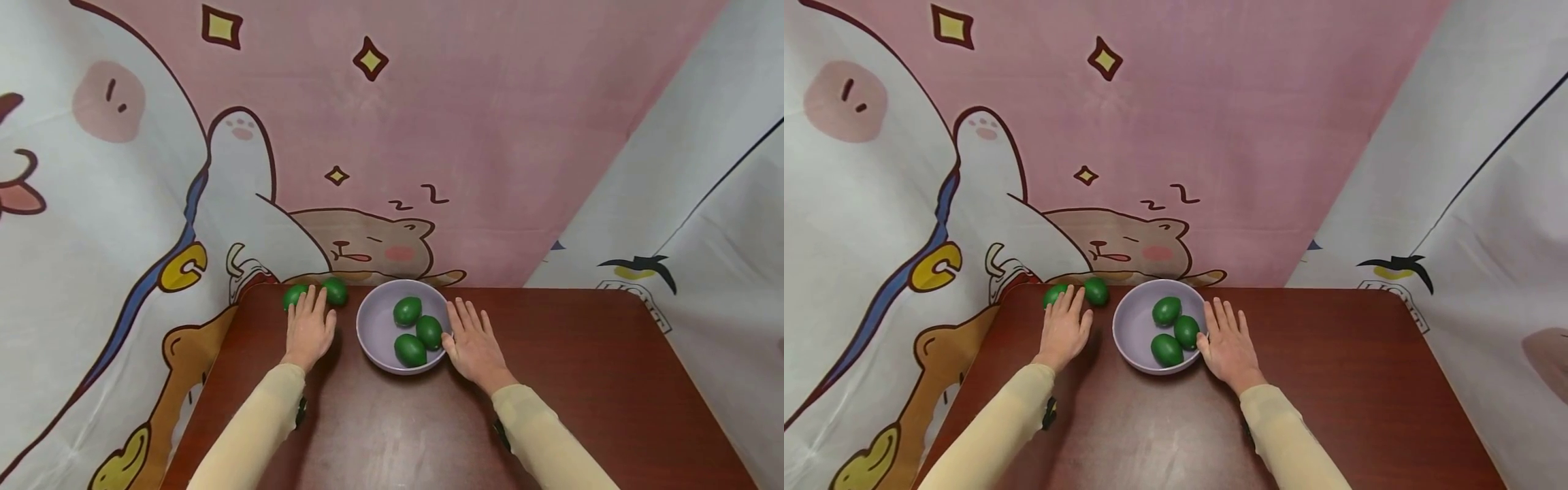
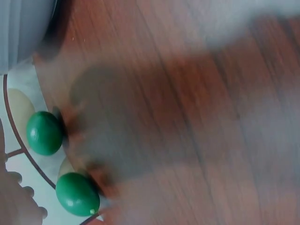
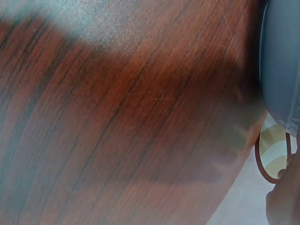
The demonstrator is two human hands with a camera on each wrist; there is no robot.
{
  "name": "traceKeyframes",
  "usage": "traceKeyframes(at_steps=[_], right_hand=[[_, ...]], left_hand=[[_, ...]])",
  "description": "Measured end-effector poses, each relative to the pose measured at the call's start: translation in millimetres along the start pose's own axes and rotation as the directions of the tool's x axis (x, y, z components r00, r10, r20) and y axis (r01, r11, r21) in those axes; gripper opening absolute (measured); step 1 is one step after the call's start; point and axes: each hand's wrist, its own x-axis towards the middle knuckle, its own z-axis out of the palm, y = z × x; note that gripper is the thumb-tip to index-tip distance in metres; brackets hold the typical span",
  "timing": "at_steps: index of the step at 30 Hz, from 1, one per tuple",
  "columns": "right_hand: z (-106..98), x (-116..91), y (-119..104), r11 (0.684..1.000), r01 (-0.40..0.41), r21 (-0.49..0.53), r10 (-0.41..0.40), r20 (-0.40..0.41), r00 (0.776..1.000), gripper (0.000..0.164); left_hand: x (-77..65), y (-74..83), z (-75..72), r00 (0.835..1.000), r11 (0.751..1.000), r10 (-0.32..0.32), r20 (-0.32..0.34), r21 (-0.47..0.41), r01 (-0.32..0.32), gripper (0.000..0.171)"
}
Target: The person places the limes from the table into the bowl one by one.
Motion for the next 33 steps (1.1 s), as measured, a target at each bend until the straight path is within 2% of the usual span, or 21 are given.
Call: traceKeyframes(at_steps=[7, 13, 22, 33], right_hand=[[-0.1, -0.3, -0.5, 1.000, -0.002, -0.001, 0.002, 0.000, 1.000, 0.069], [-0.5, -0.7, -0.3, 1.000, -0.002, 0.001, 0.002, 0.013, 1.000, 0.069], [2.5, 0.1, -0.6, 1.000, 0.003, 0.004, -0.003, -0.012, 1.000, 0.068], [3.7, 0.7, 1.4, 1.000, -0.001, -0.017, 0.001, -0.015, 1.000, 0.068]], left_hand=[[5.3, -9.8, -10.8, 0.999, 0.999, -0.021, 0.029, 0.032, 0.020, 0.059], [9.9, -19.9, -15.0, 0.998, 0.999, -0.025, 0.054, 0.046, 0.023, 0.059], [15.8, -34.6, -21.8, 0.996, 0.998, -0.038, 0.075, 0.051, 0.034, 0.059], [17.2, -53.5, -18.3, 0.996, 0.998, -0.037, 0.084, 0.051, 0.033, 0.061]])
